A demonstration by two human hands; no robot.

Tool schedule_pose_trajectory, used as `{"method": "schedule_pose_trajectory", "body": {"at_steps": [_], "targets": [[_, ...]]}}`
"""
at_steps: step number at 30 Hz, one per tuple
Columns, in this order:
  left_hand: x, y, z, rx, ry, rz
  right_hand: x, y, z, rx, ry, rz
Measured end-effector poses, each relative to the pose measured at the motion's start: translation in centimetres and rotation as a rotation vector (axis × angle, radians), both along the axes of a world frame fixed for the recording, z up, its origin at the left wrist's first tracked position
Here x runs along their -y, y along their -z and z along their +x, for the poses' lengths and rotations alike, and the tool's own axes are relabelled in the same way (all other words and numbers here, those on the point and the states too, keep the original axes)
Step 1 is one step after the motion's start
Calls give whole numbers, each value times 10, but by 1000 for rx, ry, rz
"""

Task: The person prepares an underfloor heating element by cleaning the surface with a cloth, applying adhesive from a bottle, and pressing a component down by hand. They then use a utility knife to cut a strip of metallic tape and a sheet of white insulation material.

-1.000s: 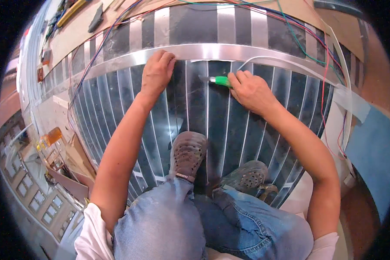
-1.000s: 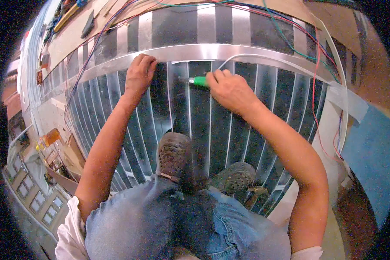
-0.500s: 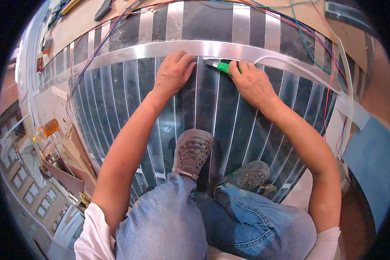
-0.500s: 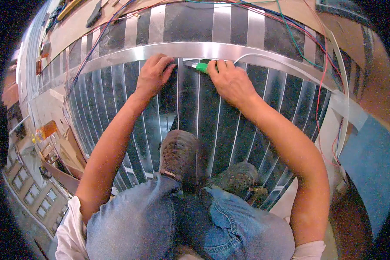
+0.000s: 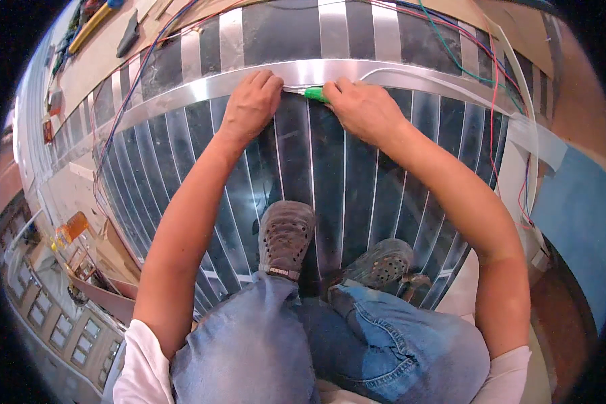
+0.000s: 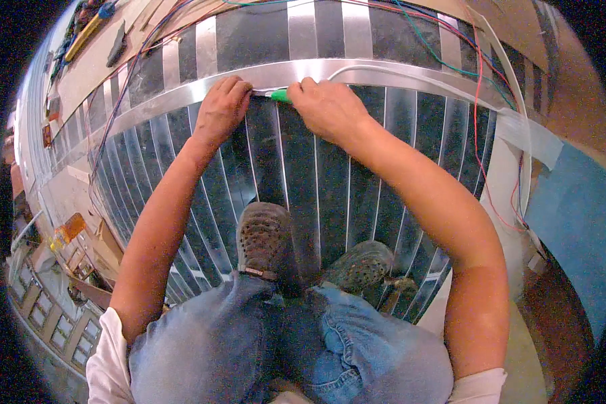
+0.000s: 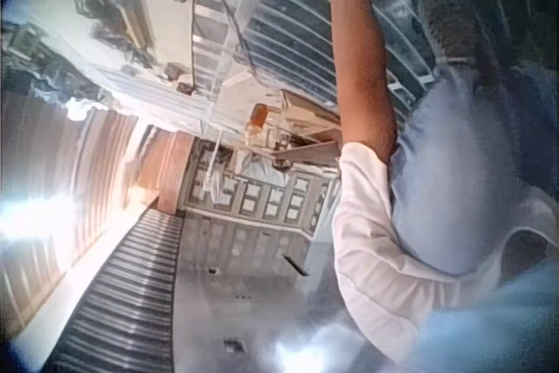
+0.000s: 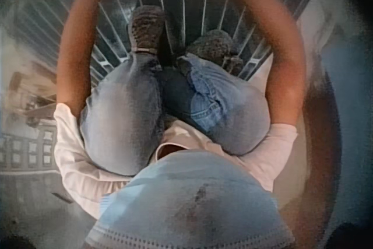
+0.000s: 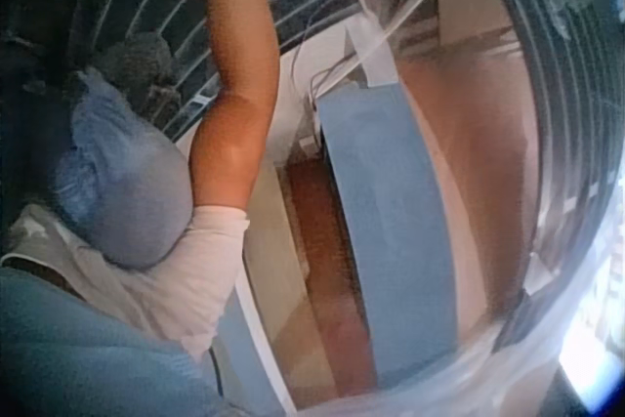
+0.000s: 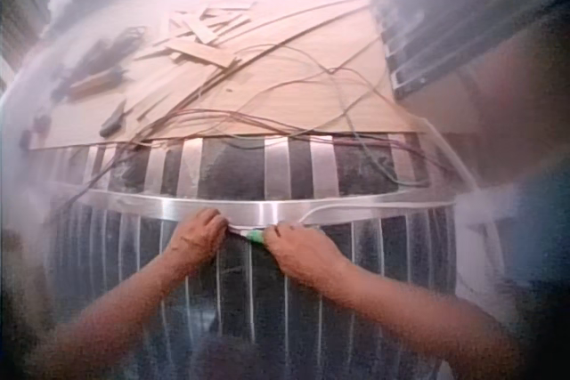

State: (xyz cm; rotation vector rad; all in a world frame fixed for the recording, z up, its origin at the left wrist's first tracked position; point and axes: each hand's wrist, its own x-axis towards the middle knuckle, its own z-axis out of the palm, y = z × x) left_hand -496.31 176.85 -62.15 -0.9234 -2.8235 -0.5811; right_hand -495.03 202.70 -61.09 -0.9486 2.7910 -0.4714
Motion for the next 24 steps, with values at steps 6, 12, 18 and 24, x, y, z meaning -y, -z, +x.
{"method": "schedule_pose_trajectory", "body": {"at_steps": [6, 12, 18, 24], "targets": [[0, 7, 1, 46, -57, 36, -8, -8, -4, 40, -1, -26], [0, 6, 4, 56, -129, 66, -48, -13, 1, 43, 37, 19], [1, 4, 5, 98, -230, 109, -91, -28, 8, 36, 83, 170], [10, -5, -8, 142, -371, 118, -129, -37, 24, -33, 176, 186]]}}
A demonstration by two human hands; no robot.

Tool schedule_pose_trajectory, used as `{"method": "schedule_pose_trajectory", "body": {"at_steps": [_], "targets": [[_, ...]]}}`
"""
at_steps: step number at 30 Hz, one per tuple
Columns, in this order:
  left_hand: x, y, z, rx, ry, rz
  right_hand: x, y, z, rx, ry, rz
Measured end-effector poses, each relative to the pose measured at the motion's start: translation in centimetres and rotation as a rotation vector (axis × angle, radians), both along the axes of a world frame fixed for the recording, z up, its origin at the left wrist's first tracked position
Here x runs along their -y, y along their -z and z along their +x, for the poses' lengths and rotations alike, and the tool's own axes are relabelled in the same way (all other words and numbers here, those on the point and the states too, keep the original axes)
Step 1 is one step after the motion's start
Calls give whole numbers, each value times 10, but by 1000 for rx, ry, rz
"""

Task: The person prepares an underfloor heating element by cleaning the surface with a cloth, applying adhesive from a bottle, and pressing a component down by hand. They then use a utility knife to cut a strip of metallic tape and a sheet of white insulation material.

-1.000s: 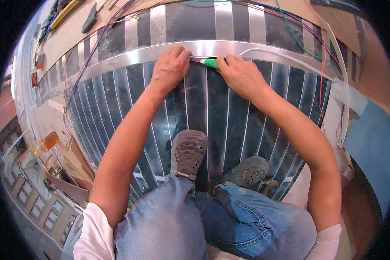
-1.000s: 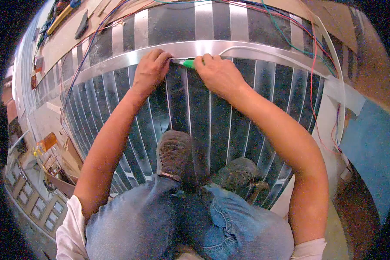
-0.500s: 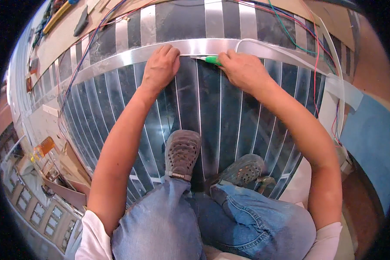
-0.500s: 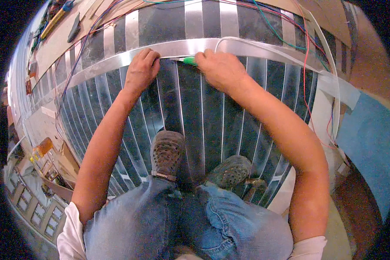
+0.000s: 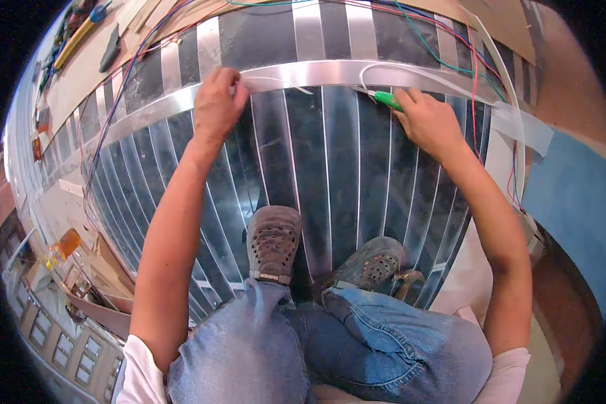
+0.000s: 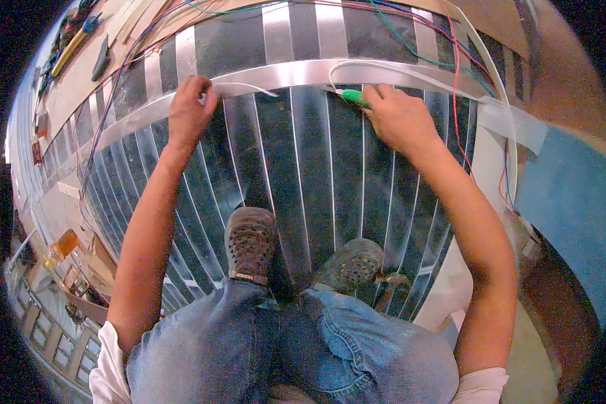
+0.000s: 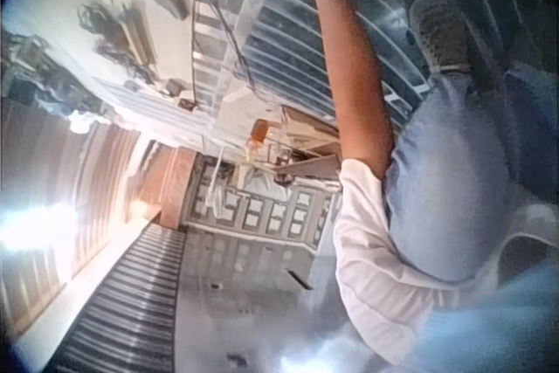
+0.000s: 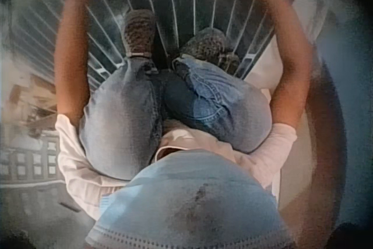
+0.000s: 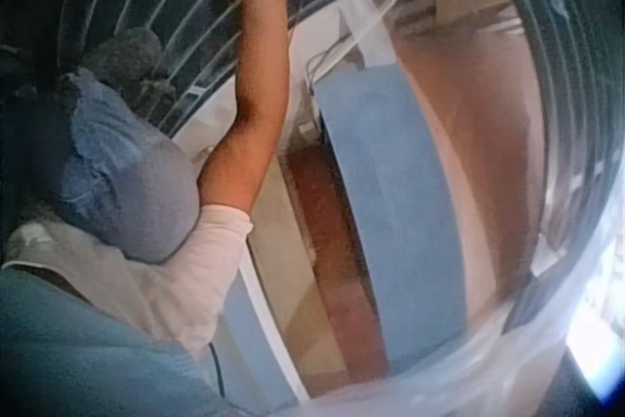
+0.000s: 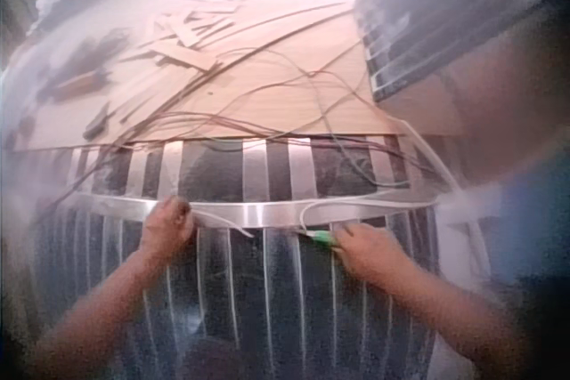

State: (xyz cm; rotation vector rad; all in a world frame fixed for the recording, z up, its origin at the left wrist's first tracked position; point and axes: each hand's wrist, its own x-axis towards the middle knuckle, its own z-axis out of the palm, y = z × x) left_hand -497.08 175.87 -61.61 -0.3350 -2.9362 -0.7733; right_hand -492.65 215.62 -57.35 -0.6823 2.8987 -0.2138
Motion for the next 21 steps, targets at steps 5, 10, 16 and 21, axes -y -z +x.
{"method": "schedule_pose_trajectory", "body": {"at_steps": [5, 10, 16, 21], "targets": [[16, -2, -20, 38, -382, 3, -30, 6, 38, -75, 87, -86], [-38, -4, 9, -182, 259, -57, -47, 17, 93, -28, 220, -102], [-140, 6, 37, 41, 817, -123, -45, 33, 79, -178, 428, -295], [-189, 10, 22, 77, 819, -141, -72, 59, 57, -177, 388, -60]]}}
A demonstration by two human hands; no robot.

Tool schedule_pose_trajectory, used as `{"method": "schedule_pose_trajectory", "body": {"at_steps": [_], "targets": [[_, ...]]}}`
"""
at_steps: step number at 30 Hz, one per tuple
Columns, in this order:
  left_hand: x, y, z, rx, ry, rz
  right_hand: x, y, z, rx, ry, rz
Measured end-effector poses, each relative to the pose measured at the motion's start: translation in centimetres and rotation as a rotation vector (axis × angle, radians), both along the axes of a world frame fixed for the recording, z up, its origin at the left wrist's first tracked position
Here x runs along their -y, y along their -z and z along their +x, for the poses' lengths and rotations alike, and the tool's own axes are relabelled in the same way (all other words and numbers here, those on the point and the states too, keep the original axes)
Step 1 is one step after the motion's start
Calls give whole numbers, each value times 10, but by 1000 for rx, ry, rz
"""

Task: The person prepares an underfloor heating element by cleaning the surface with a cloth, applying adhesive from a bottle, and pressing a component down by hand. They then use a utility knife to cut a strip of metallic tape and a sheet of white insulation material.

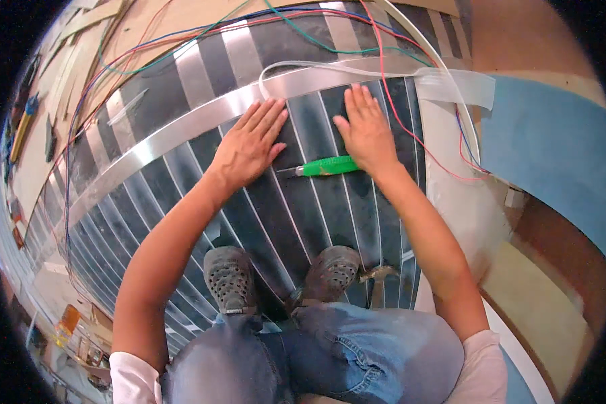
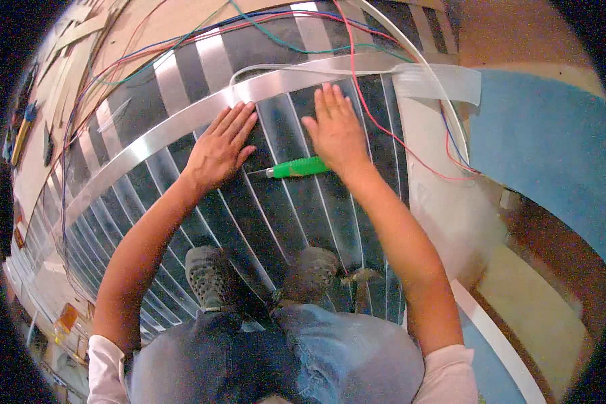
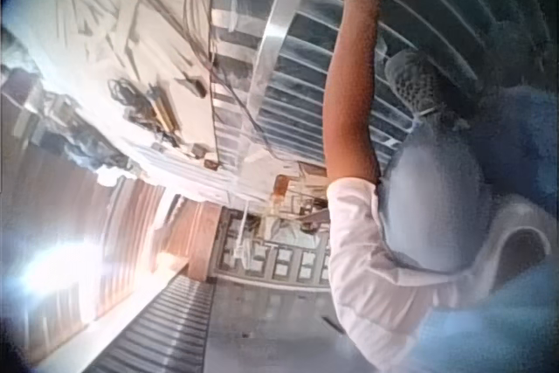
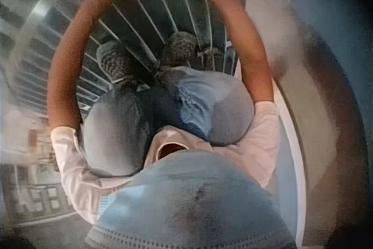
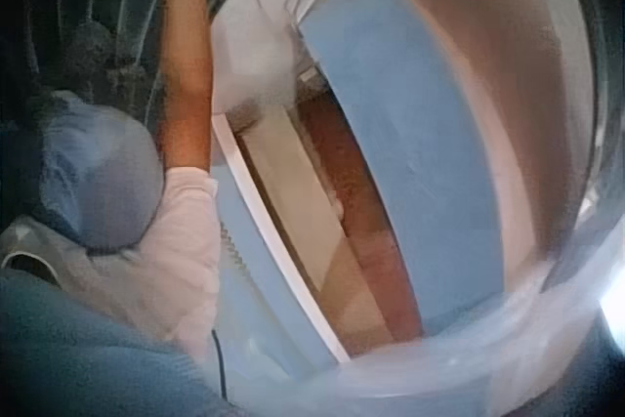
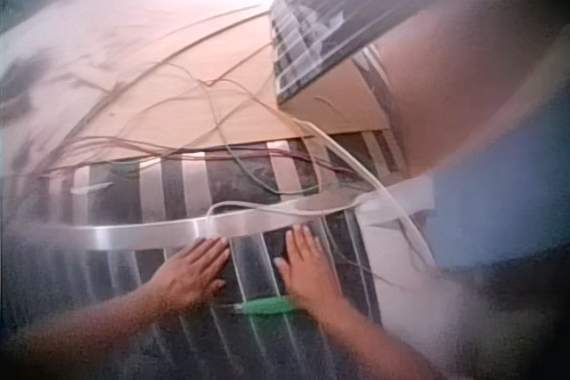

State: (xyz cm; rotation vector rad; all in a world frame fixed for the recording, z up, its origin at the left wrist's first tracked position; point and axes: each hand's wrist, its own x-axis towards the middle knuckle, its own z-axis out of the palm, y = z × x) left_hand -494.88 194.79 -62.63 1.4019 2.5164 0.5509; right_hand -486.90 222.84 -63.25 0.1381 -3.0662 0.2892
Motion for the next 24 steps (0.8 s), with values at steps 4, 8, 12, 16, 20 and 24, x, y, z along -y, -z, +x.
{"method": "schedule_pose_trajectory", "body": {"at_steps": [4, 8, 12, 16, 20, 24], "targets": [[-5, 3, 4, -11, -17, -106, 2, -6, -6, 77, 32, -48], [-3, -4, 1, -8, 6, -161, -12, -12, -16, 111, 4, -95], [-10, 0, -3, -48, 15, -102, -46, -5, -22, -26, 129, -196], [-11, -5, 1, -66, -21, -175, -47, 15, -15, -92, 199, 42], [-17, -8, 2, -69, -19, -170, -51, 7, -14, 51, 217, 52], [-5, -8, 5, -73, -5, -278, -54, -20, -21, 294, 165, -22]]}}
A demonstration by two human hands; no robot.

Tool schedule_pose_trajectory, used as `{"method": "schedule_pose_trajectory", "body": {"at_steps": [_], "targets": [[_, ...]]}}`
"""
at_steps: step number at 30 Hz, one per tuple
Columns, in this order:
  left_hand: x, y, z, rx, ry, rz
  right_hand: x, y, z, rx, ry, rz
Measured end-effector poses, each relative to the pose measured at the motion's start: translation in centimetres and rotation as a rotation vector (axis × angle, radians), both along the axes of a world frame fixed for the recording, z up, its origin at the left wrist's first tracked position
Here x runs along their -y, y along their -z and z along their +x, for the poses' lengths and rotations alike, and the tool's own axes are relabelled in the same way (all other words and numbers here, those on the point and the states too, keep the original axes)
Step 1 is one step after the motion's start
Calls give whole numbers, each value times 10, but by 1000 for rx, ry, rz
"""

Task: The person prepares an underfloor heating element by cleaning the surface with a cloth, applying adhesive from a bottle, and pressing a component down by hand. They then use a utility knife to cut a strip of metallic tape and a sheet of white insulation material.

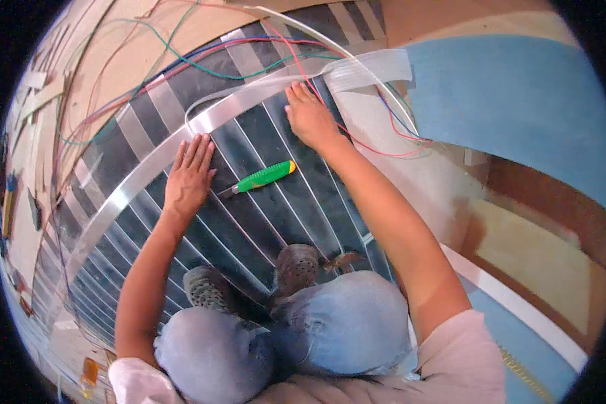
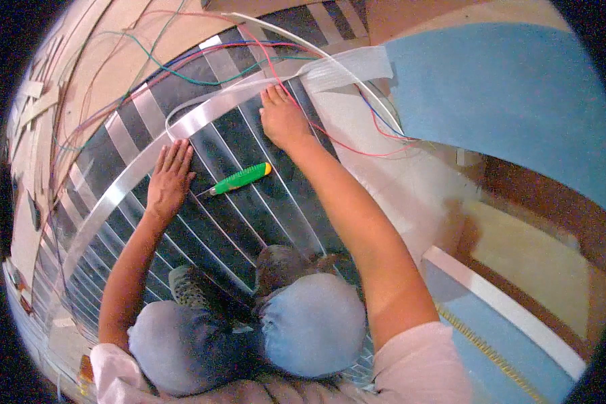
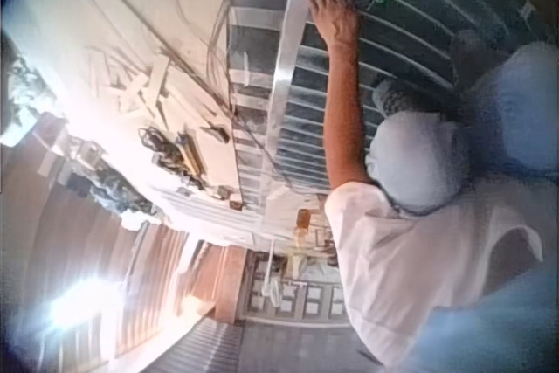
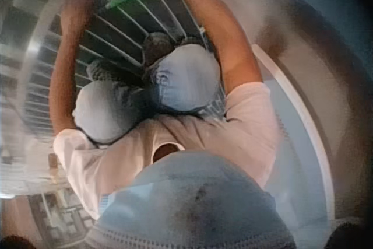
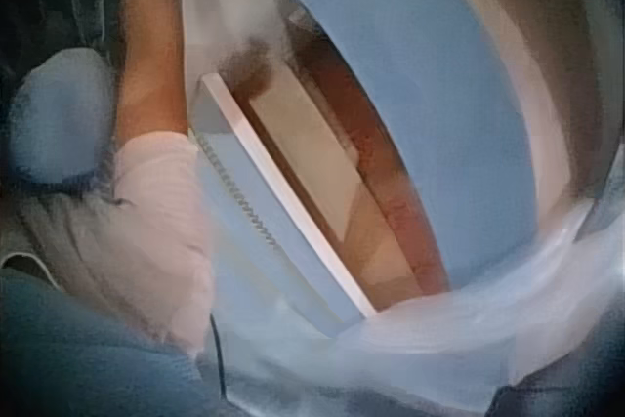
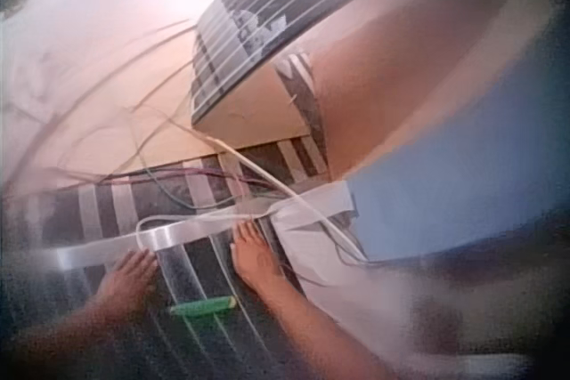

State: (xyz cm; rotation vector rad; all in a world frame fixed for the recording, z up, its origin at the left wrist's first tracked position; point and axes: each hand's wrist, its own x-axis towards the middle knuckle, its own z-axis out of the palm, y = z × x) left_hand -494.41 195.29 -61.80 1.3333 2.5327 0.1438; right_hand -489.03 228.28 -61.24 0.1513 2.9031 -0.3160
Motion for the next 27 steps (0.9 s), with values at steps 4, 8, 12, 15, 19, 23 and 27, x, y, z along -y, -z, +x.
{"method": "schedule_pose_trajectory", "body": {"at_steps": [4, 8, 12, 15, 19, 23, 27], "targets": [[-9, -7, -1, -20, 35, -35, -21, 2, 18, -161, 101, 155], [-7, -6, -3, -59, 8, -15, -39, 0, 2, 10, -34, 121], [-22, 6, -13, -65, 42, 125, -64, -1, -1, 176, 30, -38], [-57, -10, -26, -56, 50, 318, -58, 14, 27, 27, 102, -18], [-119, -27, -61, -86, 190, 295, -9, 43, 26, -332, 284, 145], [-200, -11, -78, -145, 280, 391, 3, 41, 25, -431, 492, 82], [-267, 0, -78, -131, 305, 410, -8, 40, 23, -492, 507, 21]]}}
